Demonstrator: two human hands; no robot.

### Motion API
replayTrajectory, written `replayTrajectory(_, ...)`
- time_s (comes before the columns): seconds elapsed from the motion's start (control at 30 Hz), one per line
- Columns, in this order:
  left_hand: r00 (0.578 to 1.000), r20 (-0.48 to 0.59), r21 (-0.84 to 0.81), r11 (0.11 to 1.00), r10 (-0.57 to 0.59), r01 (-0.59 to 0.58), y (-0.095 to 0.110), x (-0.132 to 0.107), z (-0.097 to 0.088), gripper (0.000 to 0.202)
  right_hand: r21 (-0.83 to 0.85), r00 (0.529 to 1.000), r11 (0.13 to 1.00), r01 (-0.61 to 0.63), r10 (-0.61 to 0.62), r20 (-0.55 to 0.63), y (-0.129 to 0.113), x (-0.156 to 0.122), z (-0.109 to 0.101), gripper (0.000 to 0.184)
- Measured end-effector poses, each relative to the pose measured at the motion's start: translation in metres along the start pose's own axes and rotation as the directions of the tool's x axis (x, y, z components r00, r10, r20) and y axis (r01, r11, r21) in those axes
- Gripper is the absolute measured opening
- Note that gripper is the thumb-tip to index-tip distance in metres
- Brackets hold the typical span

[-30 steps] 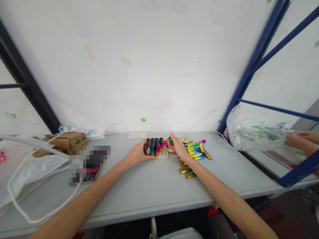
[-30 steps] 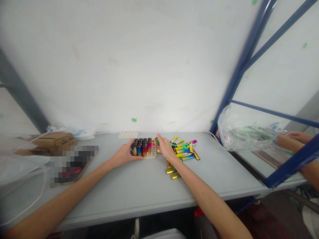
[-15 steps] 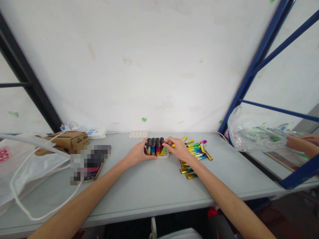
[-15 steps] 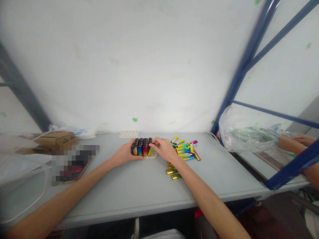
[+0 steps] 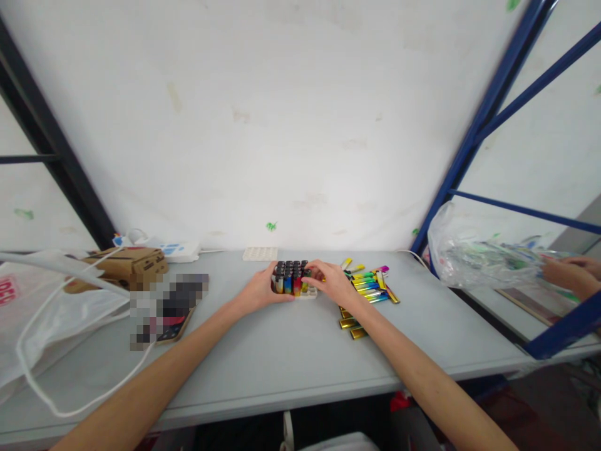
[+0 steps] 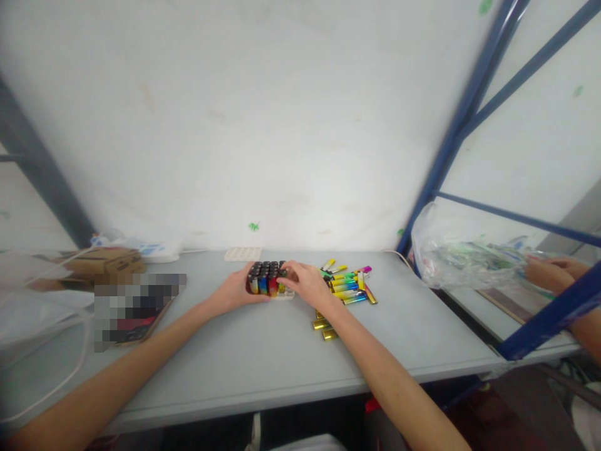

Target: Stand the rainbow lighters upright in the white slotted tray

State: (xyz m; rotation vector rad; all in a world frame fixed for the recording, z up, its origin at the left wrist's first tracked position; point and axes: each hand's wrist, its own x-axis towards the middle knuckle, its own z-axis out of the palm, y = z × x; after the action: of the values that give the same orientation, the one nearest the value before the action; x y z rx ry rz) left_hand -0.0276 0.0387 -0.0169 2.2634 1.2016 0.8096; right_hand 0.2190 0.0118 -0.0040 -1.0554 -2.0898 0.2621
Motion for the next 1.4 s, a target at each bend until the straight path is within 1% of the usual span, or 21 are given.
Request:
replayTrajectory(0.1, 1.0, -0.016, -0.002, 1.0, 0.005, -0.005, -0.002, 0.001, 0.001, 0.081, 0.097, 0.999, 0.995, -0.019, 0.016, 0.031, -0.004, 0.0, 0.003, 0.033)
replayTrajectory(0.2, 1.0, -0.014, 0.006, 1.0, 0.003, -0.003, -0.003, 0.001, 0.001, 0.082, 0.1, 0.999, 0.994, -0.045, 0.046, -0.006, -0.002, 0.0, -0.003, 0.034)
replayTrajectory(0.3, 1.0, -0.005, 0.014, 1.0, 0.015, -0.014, -0.003, 0.001, 0.001, 0.082, -0.027, 0.99, 0.995, -0.095, 0.091, -0.108, 0.013, 0.001, -0.017, 0.029)
replayTrajectory(0.37, 1.0, -0.006, 0.025, 1.0, 0.01, -0.01, -0.002, 0.0, 0.0, 0.084, -0.163, 0.986, 0.979, -0.123, 0.102, -0.132, 0.031, -0.001, -0.027, 0.027)
replayTrajectory(0.47, 1.0, 0.004, 0.037, 0.999, -0.005, 0.005, -0.002, 0.0, 0.0, 0.085, -0.357, 0.992, 0.926, -0.121, 0.103, -0.07, 0.061, -0.006, -0.035, 0.025)
replayTrajectory(0.5, 1.0, 0.007, 0.039, 0.999, -0.009, 0.009, -0.002, 0.0, 0.0, 0.085, -0.395, 0.993, 0.912, -0.112, 0.111, -0.026, 0.069, -0.008, -0.036, 0.026)
replayTrajectory(0.6, 1.0, 0.012, 0.039, 0.999, -0.022, 0.022, -0.002, 0.0, 0.0, 0.085, -0.431, 0.978, 0.897, -0.101, 0.169, 0.121, 0.084, -0.012, -0.037, 0.027)
replayTrajectory(0.63, 1.0, 0.01, 0.033, 0.999, -0.022, 0.022, -0.002, 0.0, 0.0, 0.084, -0.432, 0.971, 0.895, -0.109, 0.19, 0.148, 0.086, -0.013, -0.037, 0.026)
replayTrajectory(0.7, 1.0, 0.005, 0.013, 1.0, -0.01, 0.009, -0.001, 0.0, -0.001, 0.081, -0.432, 0.965, 0.892, -0.137, 0.218, 0.145, 0.087, -0.012, -0.037, 0.024)
replayTrajectory(0.77, 1.0, 0.0, -0.002, 1.0, -0.002, 0.002, -0.001, 0.0, -0.001, 0.078, -0.425, 0.969, 0.893, -0.147, 0.216, 0.118, 0.086, -0.012, -0.038, 0.025)
replayTrajectory(0.93, 1.0, -0.005, 0.009, 1.0, -0.005, 0.005, -0.002, 0.0, -0.001, 0.079, -0.391, 0.982, 0.916, -0.091, 0.148, 0.116, 0.081, -0.009, -0.037, 0.021)
replayTrajectory(1.03, 1.0, 0.005, 0.004, 1.0, 0.0, 0.0, -0.002, 0.0, -0.001, 0.08, -0.336, 0.99, 0.935, -0.117, 0.136, 0.035, 0.076, -0.007, -0.037, 0.021)
replayTrajectory(1.13, 1.0, 0.0, 0.001, 1.0, 0.005, -0.005, -0.001, 0.0, -0.001, 0.08, -0.185, 0.986, 0.969, -0.166, 0.156, -0.064, 0.067, -0.005, -0.039, 0.027)
replayTrajectory(1.2, 1.0, 0.001, 0.009, 1.0, -0.007, 0.007, 0.0, -0.001, -0.002, 0.08, -0.053, 0.98, 0.982, -0.183, 0.177, -0.094, 0.056, -0.005, -0.04, 0.031)
replayTrajectory(1.27, 1.0, 0.01, 0.011, 1.0, -0.014, 0.014, 0.001, -0.001, -0.002, 0.082, 0.084, 0.981, 0.983, -0.163, 0.17, -0.096, 0.041, -0.005, -0.04, 0.034)
replayTrajectory(1.33, 1.0, 0.02, 0.004, 1.0, -0.014, 0.014, 0.0, 0.0, -0.002, 0.083, 0.195, 0.987, 0.974, -0.114, 0.133, -0.091, 0.022, -0.006, -0.037, 0.034)
replayTrajectory(1.4, 1.0, 0.019, -0.006, 1.0, -0.007, 0.007, -0.001, 0.0, -0.001, 0.081, 0.253, 0.994, 0.965, -0.063, 0.084, -0.072, 0.005, -0.007, -0.032, 0.032)
